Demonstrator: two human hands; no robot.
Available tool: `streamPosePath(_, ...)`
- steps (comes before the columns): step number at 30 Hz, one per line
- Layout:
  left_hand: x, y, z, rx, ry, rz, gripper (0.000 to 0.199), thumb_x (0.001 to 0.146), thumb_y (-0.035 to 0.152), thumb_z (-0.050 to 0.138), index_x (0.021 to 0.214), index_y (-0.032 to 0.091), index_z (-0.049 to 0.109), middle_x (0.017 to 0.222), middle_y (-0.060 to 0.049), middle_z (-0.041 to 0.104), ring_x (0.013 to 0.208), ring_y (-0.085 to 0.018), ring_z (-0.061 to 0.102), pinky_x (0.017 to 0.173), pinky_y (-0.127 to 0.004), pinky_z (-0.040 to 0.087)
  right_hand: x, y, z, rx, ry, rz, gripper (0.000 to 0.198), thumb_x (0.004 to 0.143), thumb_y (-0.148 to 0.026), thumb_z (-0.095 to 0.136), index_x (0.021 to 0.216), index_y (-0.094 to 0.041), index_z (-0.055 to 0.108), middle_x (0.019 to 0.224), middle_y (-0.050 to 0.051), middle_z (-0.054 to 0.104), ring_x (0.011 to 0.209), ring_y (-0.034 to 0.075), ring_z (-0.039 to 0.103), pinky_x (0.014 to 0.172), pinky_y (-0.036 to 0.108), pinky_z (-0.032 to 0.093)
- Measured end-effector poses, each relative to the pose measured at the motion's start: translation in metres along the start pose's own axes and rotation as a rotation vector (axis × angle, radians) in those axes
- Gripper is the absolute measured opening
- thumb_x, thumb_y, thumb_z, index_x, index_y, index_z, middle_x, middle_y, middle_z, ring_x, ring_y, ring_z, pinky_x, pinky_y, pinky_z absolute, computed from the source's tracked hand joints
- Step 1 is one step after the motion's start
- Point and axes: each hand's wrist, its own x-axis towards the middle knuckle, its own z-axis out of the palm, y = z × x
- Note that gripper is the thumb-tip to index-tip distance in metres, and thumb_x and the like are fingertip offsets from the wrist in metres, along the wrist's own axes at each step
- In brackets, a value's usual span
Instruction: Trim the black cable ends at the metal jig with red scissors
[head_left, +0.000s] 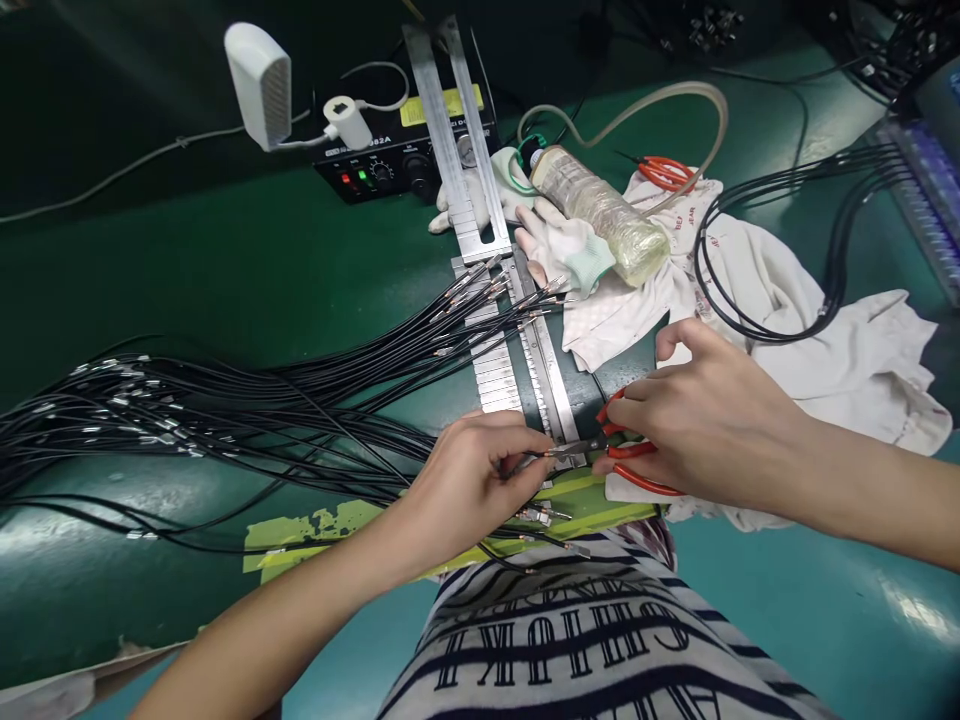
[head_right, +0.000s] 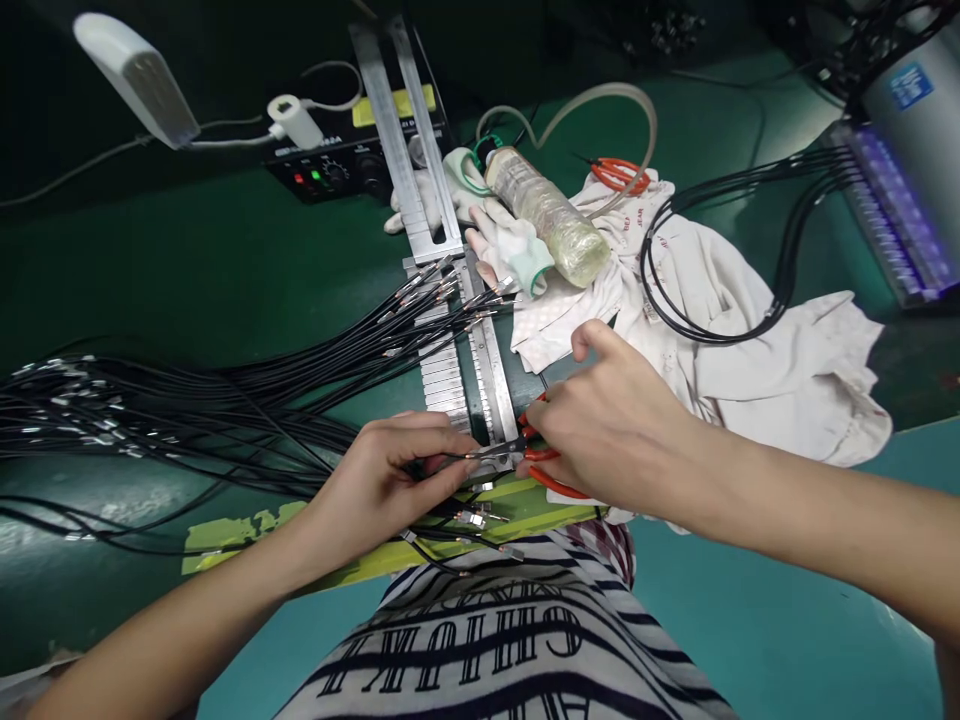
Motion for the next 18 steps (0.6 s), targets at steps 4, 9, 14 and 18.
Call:
streamPosePath(4, 0.001, 0.0, 0.001, 0.007, 0.003, -0.002, 0.016, 0.09, 0.019, 0.06, 0.091, 0.017, 0.076, 0.069, 0.0, 0.062, 0.063, -0.012, 0.055, 0.058, -0.024, 0.037, -0.001, -0.001, 0.001, 0.015, -0.024, 0.006, 0.026, 0.081, -0.037, 0.057, 0.061, -0.021, 0.059, 0.056, 0.004, 0.063, 0.049, 0.015, 0.039, 0.083, 0.046, 0.027)
streamPosePath(9, 0.0, 0.001, 0.001, 0.035, 0.003, 0.012, 0.015, 0.089, 0.017, 0.061, 0.089, 0.016, 0.075, 0.069, -0.001, 0.063, 0.063, -0.012, 0.056, 0.059, -0.025, 0.038, -0.001, -0.002, -0.001, -0.004, -0.075, -0.003, 0.023, 0.081, -0.034, 0.056, 0.062, -0.02, 0.059, 0.057, 0.004, 0.063, 0.051, 0.014, 0.037, 0.084, 0.046, 0.027)
streamPosePath(14, 0.0, 0.001, -0.001, 0.032, 0.004, 0.04, 0.014, 0.09, 0.016, 0.061, 0.089, 0.016, 0.075, 0.067, 0.0, 0.061, 0.061, -0.011, 0.054, 0.059, -0.025, 0.037, 0.0, -0.002, 0.002, 0.004, -0.104, -0.031, 0.024, 0.08, -0.035, 0.058, 0.061, -0.02, 0.059, 0.054, 0.003, 0.059, 0.05, 0.013, 0.032, 0.081, 0.044, 0.027)
streamPosePath(18, -0.002, -0.003, 0.001, 0.007, 0.016, 0.075, 0.013, 0.09, 0.015, 0.062, 0.091, 0.015, 0.075, 0.066, 0.0, 0.061, 0.061, -0.011, 0.053, 0.061, -0.025, 0.037, 0.002, 0.001, 0.011, 0.035, -0.049, -0.054, 0.024, 0.079, -0.031, 0.059, 0.058, -0.021, 0.055, 0.05, 0.001, 0.055, 0.05, 0.012, 0.022, 0.076, 0.04, 0.027)
